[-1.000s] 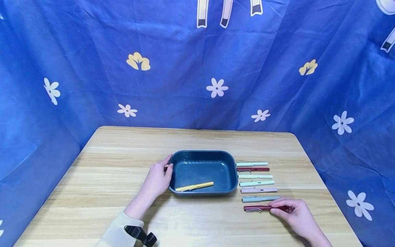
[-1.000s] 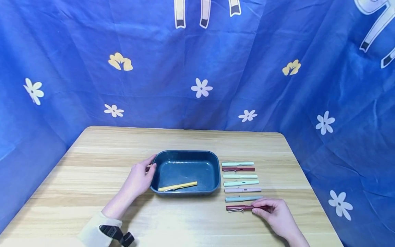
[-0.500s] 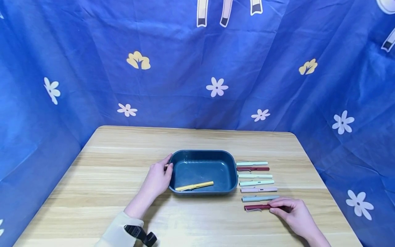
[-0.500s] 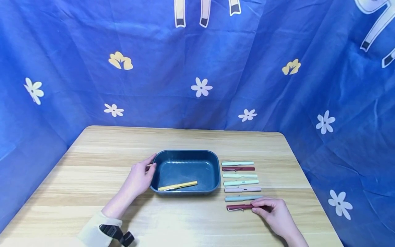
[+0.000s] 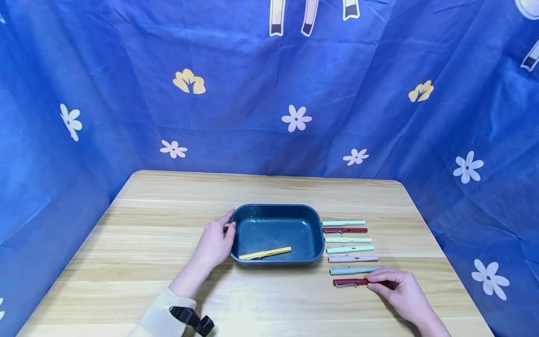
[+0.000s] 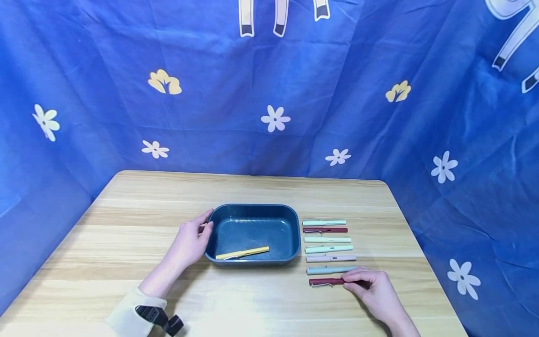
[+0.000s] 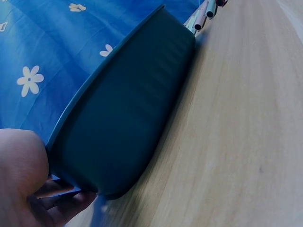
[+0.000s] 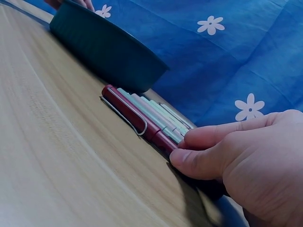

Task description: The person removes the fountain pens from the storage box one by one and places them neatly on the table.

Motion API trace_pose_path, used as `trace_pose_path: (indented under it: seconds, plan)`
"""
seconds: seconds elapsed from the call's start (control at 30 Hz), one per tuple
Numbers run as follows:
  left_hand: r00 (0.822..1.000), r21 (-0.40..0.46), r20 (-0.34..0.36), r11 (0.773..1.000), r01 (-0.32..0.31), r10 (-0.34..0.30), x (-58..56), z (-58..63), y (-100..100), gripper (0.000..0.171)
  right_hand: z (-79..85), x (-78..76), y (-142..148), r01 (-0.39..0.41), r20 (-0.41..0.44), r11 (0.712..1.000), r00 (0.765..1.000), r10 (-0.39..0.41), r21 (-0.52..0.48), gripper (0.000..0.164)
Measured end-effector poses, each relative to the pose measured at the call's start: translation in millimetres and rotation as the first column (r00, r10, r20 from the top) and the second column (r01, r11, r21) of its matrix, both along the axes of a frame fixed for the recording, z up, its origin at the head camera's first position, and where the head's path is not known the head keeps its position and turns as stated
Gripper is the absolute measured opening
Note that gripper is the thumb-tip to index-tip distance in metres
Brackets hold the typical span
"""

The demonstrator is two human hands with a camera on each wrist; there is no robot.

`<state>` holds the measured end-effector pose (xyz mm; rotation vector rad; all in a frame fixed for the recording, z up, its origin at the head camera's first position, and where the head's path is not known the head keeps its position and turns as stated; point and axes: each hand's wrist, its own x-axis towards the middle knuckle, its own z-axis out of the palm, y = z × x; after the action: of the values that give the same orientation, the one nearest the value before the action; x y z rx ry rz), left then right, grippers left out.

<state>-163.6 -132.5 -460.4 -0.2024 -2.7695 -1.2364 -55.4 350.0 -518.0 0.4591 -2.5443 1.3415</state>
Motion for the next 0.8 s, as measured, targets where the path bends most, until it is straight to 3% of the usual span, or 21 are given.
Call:
trace_pose_path:
  seconds: [0.23,0.4,0.53,0.8]
  plan:
    - [1.000,-0.001,-0.006,1.000,0.002,-0.002,0.1,0.4,-0.4,0.048,3.2,0.5,-0.3,-0.020,0.014,0.999,1.000,0.021,-0.032,0.031]
    - [1.000,0.000,-0.005,1.000,0.005,-0.005,1.3,0.7,-0.4,0.049,16.2,1.3,-4.2,-0.047,0.036,0.990,0.998,0.052,-0.135,0.025]
    - [1.000,0.002,0.001,1.000,0.004,-0.004,1.4,0.9,-0.2,0.049,29.2,-1.2,-10.6,-0.055,0.044,0.985,0.997,0.063,-0.163,0.023]
    - [1.000,0.005,-0.004,1.000,0.008,-0.007,0.6,-0.6,-0.1,0.049,47.7,-16.3,-25.9,-0.190,0.025,0.958,0.979,0.200,-0.213,0.023]
